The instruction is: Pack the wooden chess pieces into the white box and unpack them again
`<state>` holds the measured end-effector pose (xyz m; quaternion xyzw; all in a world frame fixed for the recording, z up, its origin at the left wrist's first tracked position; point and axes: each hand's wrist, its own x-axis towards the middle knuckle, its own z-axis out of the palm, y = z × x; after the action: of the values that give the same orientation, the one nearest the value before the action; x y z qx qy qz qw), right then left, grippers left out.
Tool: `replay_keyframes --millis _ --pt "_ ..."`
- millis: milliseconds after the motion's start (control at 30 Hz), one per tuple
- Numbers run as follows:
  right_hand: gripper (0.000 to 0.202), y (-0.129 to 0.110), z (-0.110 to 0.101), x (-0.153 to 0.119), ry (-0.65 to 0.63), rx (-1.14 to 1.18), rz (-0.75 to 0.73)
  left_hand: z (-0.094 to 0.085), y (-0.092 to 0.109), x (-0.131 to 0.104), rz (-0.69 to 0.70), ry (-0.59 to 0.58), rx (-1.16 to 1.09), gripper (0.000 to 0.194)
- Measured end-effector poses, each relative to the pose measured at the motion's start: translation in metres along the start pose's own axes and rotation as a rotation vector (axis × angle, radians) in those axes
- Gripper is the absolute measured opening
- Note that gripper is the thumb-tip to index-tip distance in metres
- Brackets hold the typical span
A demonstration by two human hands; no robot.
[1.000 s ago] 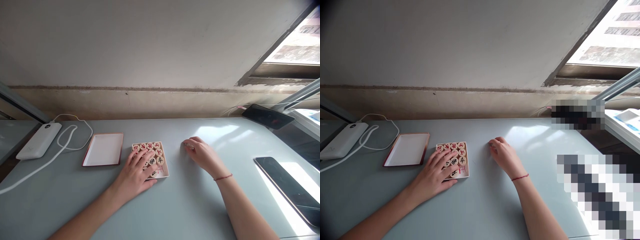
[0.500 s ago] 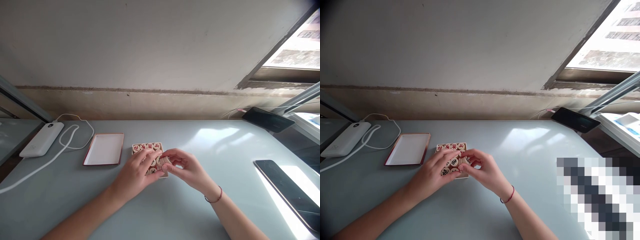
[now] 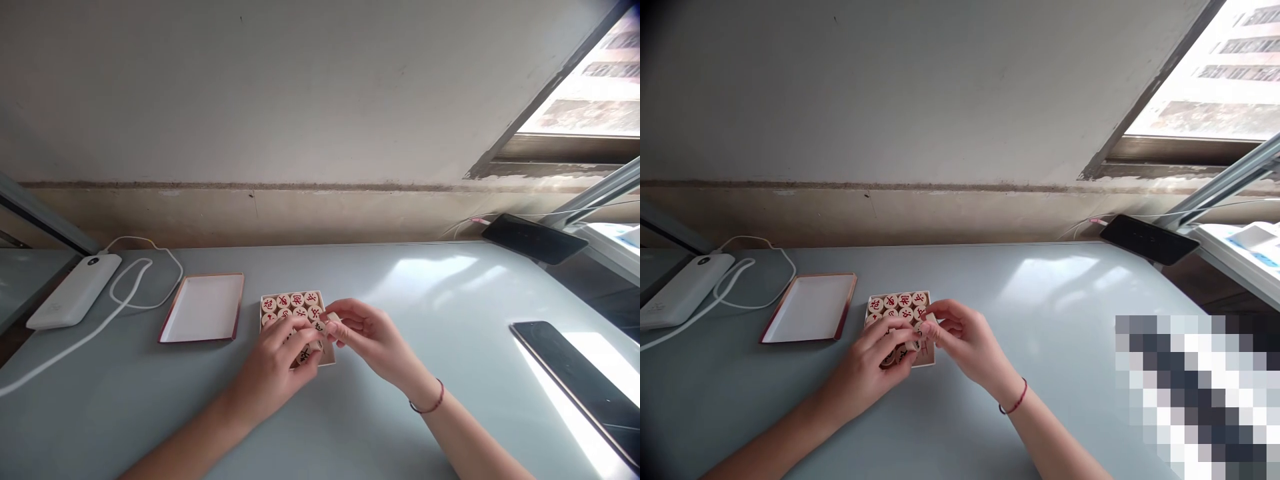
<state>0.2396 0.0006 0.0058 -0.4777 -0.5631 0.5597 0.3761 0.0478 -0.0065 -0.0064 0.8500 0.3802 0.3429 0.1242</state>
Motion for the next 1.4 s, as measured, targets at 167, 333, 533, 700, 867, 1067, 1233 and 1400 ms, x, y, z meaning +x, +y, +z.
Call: replay_keyframes --millis 167,333,533,700,867,1067,1233,1400 --pt "0.032 0.003 -0.006 0.003 0.018 -0.021 -0.002 0.006 -0.002 -0.002 0.082 -0.042 0.047 0.005" --pt "0.026 0.004 -0.005 0.002 -0.03 -0.148 -0.015 0.008 -0.002 -0.004 0.123 -0.054 0.155 0.006" --pt "0.018 -0.008 -0.008 -0.004 -0.182 -0.335 -0.13 -0.005 -0.009 -0.002 0.14 -0.12 0.187 0.011" --pt "0.024 -0.008 -0.008 -0.008 -0.231 -0.559 -0.176 -0.014 -0.017 -0.002 0.138 -0.221 0.22 0.03" --pt "0.019 0.0 -0.004 -0.007 -0.253 -0.659 -0.184 -0.011 -0.02 -0.004 0.167 -0.235 0.234 0.024" --pt "0.018 0.002 0.0 -0.005 -0.261 -0.662 -0.204 -0.011 -0.02 -0.005 0.149 -0.264 0.201 0.028" --pt "0.015 0.004 0.0 -0.005 -0.265 -0.649 -0.21 -0.012 -0.02 -0.003 0.157 -0.255 0.191 0.033" --pt "0.018 -0.001 -0.001 -0.005 -0.253 -0.648 -0.229 -0.02 -0.031 0.002 0.071 -0.107 0.287 0.024"
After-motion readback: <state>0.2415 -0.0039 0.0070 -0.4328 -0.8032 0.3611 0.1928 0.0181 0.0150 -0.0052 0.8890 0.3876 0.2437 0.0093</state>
